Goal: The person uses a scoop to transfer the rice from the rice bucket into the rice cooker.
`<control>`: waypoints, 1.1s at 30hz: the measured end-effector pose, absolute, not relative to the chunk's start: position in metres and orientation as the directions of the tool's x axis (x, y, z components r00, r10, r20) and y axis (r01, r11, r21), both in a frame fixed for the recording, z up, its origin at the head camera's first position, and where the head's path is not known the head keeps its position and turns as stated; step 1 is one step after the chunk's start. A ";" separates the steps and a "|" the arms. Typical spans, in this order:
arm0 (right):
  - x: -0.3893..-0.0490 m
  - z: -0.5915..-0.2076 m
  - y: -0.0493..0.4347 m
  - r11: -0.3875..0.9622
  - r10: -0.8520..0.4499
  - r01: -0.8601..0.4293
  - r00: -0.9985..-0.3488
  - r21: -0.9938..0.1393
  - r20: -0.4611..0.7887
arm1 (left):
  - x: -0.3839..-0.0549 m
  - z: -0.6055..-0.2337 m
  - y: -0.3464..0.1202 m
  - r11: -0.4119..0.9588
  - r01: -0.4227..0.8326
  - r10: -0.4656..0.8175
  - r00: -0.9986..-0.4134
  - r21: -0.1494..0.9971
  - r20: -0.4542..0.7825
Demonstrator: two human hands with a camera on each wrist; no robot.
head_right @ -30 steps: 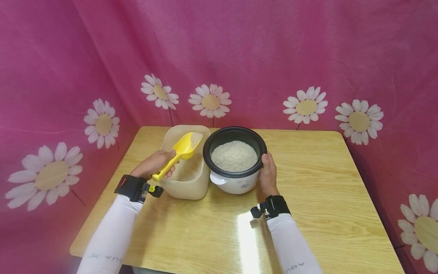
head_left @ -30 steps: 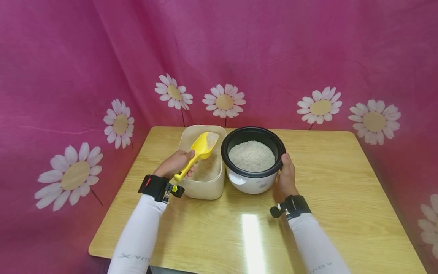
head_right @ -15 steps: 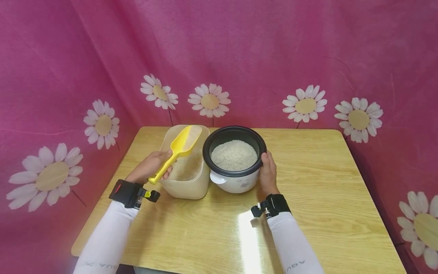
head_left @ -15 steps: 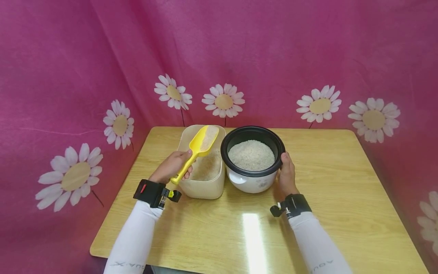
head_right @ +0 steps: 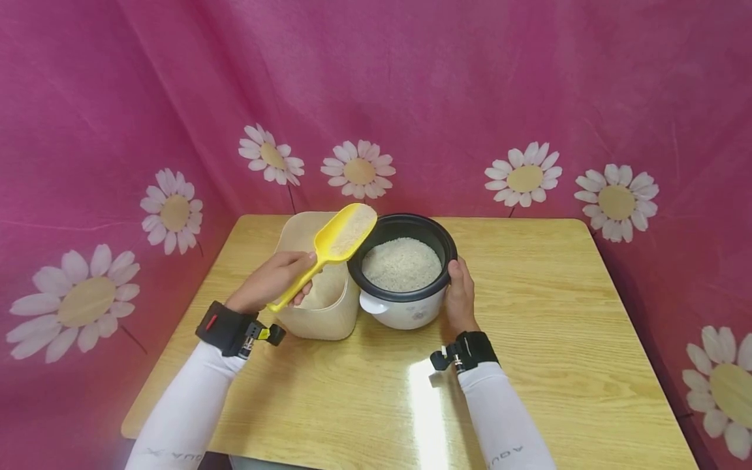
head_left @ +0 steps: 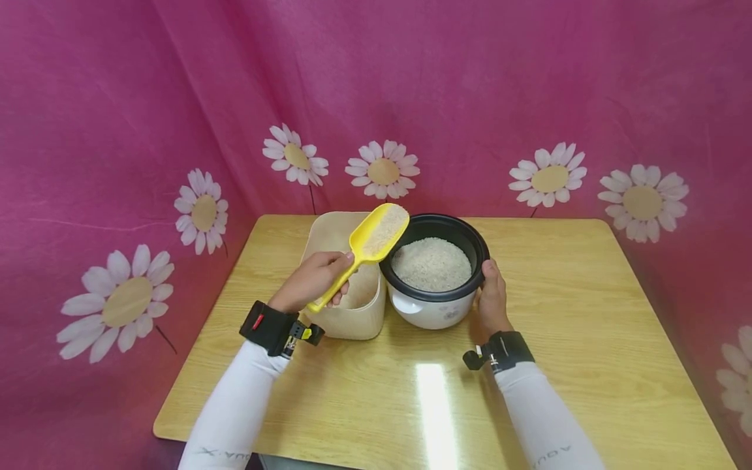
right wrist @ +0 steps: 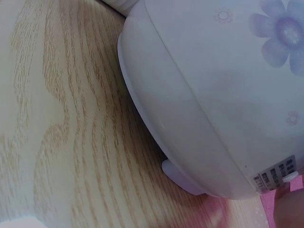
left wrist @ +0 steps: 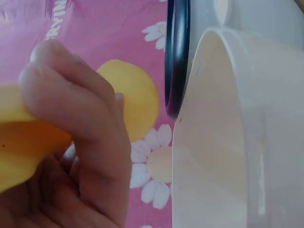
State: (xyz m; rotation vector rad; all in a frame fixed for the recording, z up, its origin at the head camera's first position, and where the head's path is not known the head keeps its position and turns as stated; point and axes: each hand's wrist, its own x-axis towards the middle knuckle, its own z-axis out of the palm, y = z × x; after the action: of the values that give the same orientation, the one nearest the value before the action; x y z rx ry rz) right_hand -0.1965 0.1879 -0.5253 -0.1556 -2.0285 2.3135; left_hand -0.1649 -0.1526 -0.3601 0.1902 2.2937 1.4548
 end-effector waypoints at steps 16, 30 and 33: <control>-0.196 -0.521 0.188 -0.161 0.134 0.029 -0.990 -0.986 -0.051 | -0.167 -0.361 -0.099 0.713 0.150 0.342 -0.927 0.685 -0.153; -0.195 -0.523 0.187 -0.168 0.118 0.021 -0.992 -0.986 -0.041 | -0.163 -0.372 -0.081 0.807 0.388 0.417 -0.908 0.445 0.037; -0.196 -0.524 0.188 -0.142 0.122 0.004 -0.992 -0.990 -0.022 | -0.160 -0.372 -0.079 0.820 0.430 0.434 -0.897 0.376 0.081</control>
State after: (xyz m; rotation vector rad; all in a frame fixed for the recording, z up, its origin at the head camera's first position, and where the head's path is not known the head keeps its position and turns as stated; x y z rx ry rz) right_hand -0.1958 0.1878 -0.5236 -0.1479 -2.0043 2.3125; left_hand -0.1605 -0.0788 -0.3718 0.7094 2.9897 0.6150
